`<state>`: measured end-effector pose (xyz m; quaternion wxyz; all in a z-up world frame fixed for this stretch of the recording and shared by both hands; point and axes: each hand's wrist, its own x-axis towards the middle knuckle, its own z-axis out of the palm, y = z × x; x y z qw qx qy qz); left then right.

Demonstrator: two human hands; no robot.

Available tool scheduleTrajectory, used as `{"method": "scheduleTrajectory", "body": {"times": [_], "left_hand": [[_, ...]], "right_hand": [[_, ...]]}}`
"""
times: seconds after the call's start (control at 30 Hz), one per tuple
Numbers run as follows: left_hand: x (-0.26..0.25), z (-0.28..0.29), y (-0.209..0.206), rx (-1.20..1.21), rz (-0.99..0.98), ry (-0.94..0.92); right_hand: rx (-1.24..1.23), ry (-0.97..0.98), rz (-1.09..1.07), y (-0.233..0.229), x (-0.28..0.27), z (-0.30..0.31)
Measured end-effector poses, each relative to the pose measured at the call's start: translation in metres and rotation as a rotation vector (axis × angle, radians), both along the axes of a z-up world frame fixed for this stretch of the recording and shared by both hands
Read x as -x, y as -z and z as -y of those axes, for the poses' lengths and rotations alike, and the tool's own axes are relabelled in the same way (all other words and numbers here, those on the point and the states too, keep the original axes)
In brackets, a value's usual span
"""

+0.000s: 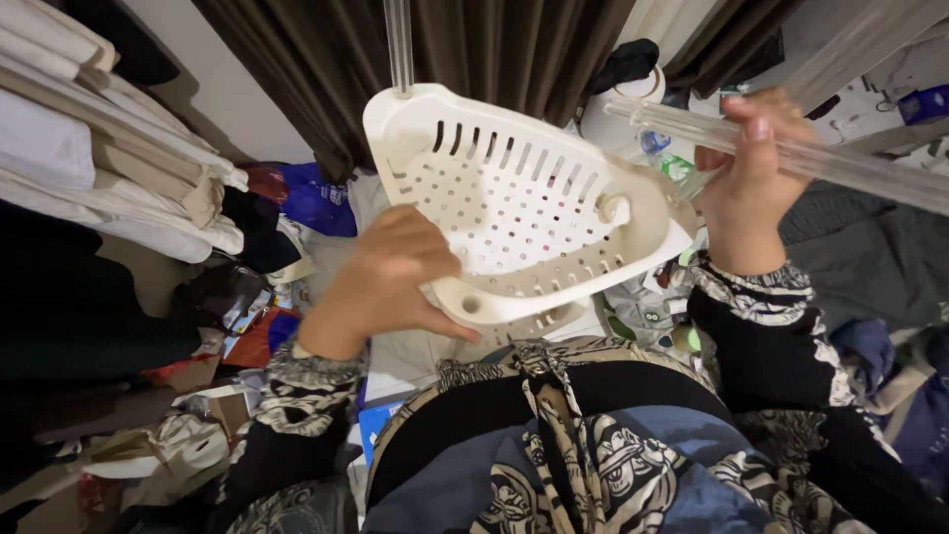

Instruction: The person assembles a white plastic basket by inserting clear plastic rods into slots on the basket's rim. They handle the basket and rods, aligning and pushing the rods into place to form the structure.

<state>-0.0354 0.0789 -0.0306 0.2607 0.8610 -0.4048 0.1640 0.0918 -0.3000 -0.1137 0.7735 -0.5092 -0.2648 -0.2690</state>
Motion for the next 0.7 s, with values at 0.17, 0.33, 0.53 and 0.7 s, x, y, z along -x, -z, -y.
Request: {"method": "scheduleTrajectory", "body": {"times": [0.17,0.33,0.53,0.7], "left_hand": [[0.006,-0.009,-0.013,-0.078,-0.053,-0.135],[0.019,0.013,-0.019,-0.282,-0.071,-0.213],[0.009,0.097,0.028,-0.075,0.048,-0.17],[-0.007,0.134,0.065,0.018,0.35,-0.343]], "right_hand": [[0.118,0.223,-0.021,-0.015,0.021,-0.008],[0.123,0.288,0.038,-0.016,0.027,-0.025],[0.036,0.339,-0.218,-0.016,0.036,-0.07],[0.056,0.373,-0.246,-0.018,0.042,-0.104]]}}
